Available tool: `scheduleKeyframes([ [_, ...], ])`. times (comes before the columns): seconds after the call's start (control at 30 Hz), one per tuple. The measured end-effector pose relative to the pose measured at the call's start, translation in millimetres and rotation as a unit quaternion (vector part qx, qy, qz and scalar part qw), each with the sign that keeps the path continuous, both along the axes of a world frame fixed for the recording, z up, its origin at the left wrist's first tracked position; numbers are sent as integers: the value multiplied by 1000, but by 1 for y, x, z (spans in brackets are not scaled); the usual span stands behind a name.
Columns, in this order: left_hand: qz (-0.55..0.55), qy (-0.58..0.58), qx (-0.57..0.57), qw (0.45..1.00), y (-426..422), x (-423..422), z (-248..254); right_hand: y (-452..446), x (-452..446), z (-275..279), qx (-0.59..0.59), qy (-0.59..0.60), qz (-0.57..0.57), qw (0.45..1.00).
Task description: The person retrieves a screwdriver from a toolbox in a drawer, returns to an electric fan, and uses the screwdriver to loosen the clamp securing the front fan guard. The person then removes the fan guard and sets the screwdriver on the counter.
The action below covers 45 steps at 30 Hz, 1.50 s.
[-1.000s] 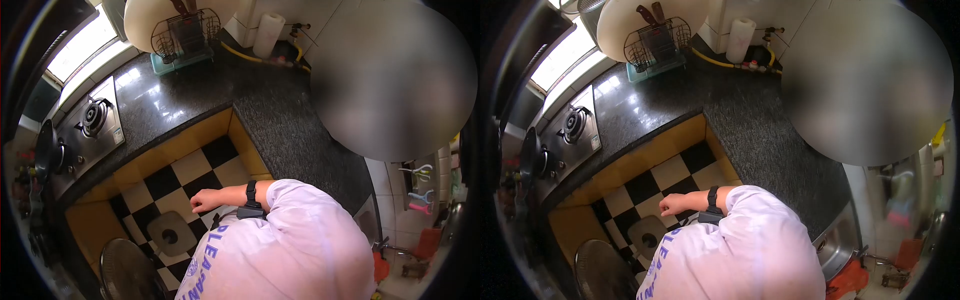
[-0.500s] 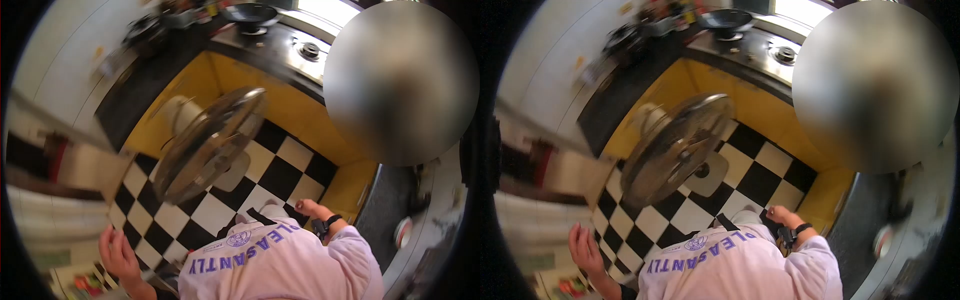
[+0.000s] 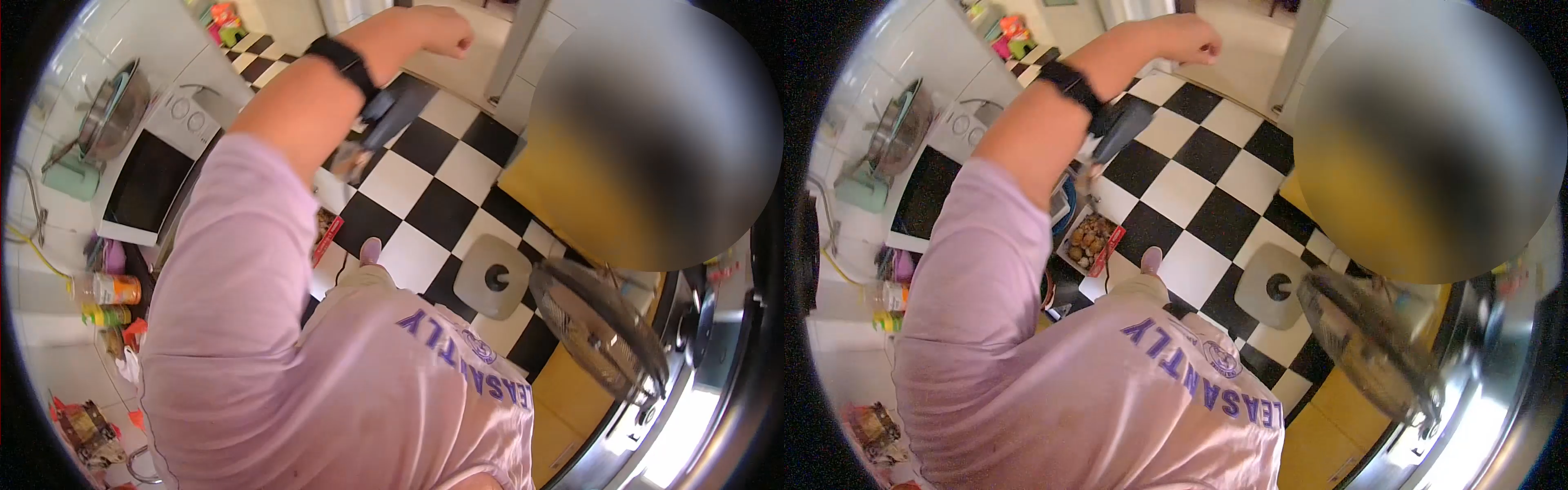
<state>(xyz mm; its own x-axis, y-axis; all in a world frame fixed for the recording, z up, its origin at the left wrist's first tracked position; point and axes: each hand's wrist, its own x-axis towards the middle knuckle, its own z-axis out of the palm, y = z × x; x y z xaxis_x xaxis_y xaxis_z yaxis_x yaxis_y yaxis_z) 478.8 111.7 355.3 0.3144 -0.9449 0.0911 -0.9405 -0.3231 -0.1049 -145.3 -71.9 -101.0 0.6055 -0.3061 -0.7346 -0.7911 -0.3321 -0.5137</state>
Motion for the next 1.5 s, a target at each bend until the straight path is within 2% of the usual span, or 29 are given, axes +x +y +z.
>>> scheduleKeyframes([
  [0.17, 42, 22, 103, 994, 13, 162, -58, -1, 153, 17, -19, -24, 19, 999],
  [0.23, -45, 7, 148, 988, 25, 252, -92, 10, 201, 20, -14, -21, 31, 999],
  [0.37, 32, 75, 128, 988, 69, 300, -88, 26, 282, 14, 8, 7, 63, 998],
  [0.5, 68, 105, 76, 989, 70, 323, -72, 28, 349, 7, 19, 24, 53, 998],
  [0.63, 108, 184, -93, 973, 57, 276, -41, -8, 409, -8, 19, 37, 36, 998],
  [0.77, 156, 321, -282, 891, 27, 239, -9, -63, 479, -25, 14, 47, 25, 998],
  [0.87, 198, 417, -391, 796, -4, 242, 20, -104, 540, -25, 6, 45, 19, 999],
  [0.93, 249, 482, -433, 720, -26, 284, 36, -128, 591, -23, -7, 39, 14, 999],
  [0.97, 289, 500, -423, 699, -40, 319, 40, -137, 620, -22, -9, 29, 13, 999],
  [1.0, 324, 484, -348, 735, -61, 367, 46, -145, 647, -24, -11, 13, 18, 1000],
  [1.03, 274, 302, -141, 902, -80, 443, 32, -152, 688, -14, 21, 19, 13, 1000],
  [1.07, 198, 78, 74, 974, -101, 529, 6, -174, 704, -28, 0, -58, 70, 996],
  [1.1, 149, 19, -24, 988, -110, 578, -44, -184, 744, -14, 3, -16, 54, 998],
  [1.13, 123, 144, 21, 982, -142, 669, -134, -185, 793, 18, 12, 26, 35, 999],
  [1.17, 113, 175, 80, 975, -143, 677, -137, -189, 827, 33, -7, 12, 40, 999],
  [1.2, 71, 210, 118, 968, -142, 709, -183, -202, 849, 22, -10, 5, 21, 1000],
  [1.23, 115, 265, 68, 955, -110, 685, -182, -195, 834, 13, -101, -125, 131, 978],
  [1.27, 39, 287, 113, 950, -108, 713, -198, -215, 858, -7, -194, -246, 234, 920],
  [1.3, 98, 312, 195, 925, -100, 718, -202, -217, 852, -18, -32, -148, 4, 988],
  [1.33, 65, 362, 194, 910, -97, 745, -243, -217, 863, -36, 143, -47, -231, 961],
  [1.43, -10, 366, 322, 873, -103, 794, -262, -198, 928, -7, 21, 42, -158, 986],
  [1.5, -28, 380, 305, 873, -131, 841, -275, -199, 976, 2, 16, 60, -166, 984],
])
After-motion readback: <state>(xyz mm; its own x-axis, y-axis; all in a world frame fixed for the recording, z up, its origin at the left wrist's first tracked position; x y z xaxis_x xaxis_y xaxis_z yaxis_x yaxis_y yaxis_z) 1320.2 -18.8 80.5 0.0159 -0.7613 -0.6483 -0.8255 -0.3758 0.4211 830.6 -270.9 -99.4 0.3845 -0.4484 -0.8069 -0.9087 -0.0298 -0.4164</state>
